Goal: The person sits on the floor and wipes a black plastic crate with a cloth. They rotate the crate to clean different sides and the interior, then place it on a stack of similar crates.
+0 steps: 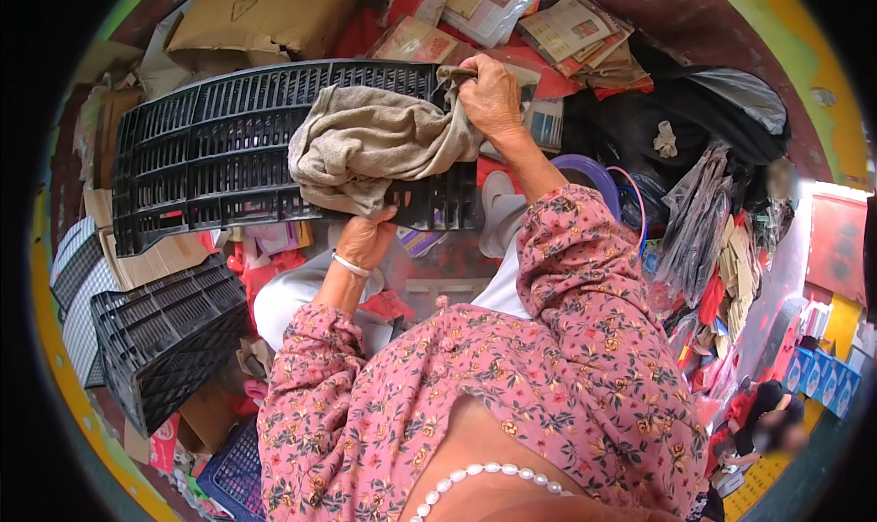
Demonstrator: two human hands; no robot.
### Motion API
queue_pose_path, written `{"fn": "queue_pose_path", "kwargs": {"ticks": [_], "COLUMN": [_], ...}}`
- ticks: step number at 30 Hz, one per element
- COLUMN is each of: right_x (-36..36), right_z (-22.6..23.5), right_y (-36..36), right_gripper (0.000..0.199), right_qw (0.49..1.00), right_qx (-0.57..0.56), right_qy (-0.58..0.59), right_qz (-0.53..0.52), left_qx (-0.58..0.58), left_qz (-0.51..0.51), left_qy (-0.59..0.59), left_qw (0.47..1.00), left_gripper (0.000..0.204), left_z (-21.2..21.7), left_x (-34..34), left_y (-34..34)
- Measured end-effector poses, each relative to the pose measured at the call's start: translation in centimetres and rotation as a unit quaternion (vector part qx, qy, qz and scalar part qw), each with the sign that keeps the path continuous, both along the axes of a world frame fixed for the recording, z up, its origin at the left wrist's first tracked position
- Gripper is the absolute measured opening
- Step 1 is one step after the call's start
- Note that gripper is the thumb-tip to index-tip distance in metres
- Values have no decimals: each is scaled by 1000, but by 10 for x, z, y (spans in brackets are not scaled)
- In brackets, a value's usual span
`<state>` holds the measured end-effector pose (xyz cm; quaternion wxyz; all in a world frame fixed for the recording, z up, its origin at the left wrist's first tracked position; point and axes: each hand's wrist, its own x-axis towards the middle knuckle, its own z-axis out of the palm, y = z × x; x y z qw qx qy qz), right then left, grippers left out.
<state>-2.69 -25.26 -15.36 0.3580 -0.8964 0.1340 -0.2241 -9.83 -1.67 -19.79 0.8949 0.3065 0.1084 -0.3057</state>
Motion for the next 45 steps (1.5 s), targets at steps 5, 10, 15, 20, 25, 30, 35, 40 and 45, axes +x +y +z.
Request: {"fn": "queue_pose_path", "kwargs": {"ticks": [5, 10, 15, 20, 25, 30, 35, 40, 45], "right_x": [-8, -16, -17, -23, -23, -7, 4, 11, 10], "right_z": [-16, -12, 25, 36, 41, 31, 12, 25, 51], "right_y": [4, 17, 9, -58, -64, -8, 13, 18, -8], "right_gripper": [12, 16, 24, 9, 12, 23, 27, 27, 23], "right_qw": [982, 967, 957, 934, 859, 995, 971, 953, 950], "right_qx": [-189, -231, -182, 205, 499, -43, -210, -194, 10], "right_qy": [13, 98, 220, 181, -15, -27, 73, 218, 239], "right_qz": [-14, -33, 50, 228, 113, 81, 88, 82, 201], "left_qx": [48, 54, 0, -4, 2, 16, -7, 20, -44], "left_qz": [-18, -18, 5, 18, 16, 7, 5, -3, -20], "left_qy": [-8, 3, -9, 1, 13, 11, 11, 22, -17], "left_qw": [999, 998, 1000, 1000, 1000, 1000, 1000, 1000, 999], "left_gripper": [43, 40, 45, 46, 45, 42, 43, 46, 46], "left_z": [-15, -19, -11, -2, -4, 9, 0, 7, 1], "left_x": [-9, -1, 3, 0, 1, 2, 2, 2, 2], "left_y": [-8, -9, -7, -5, -5, -9, -4, -4, 4]}}
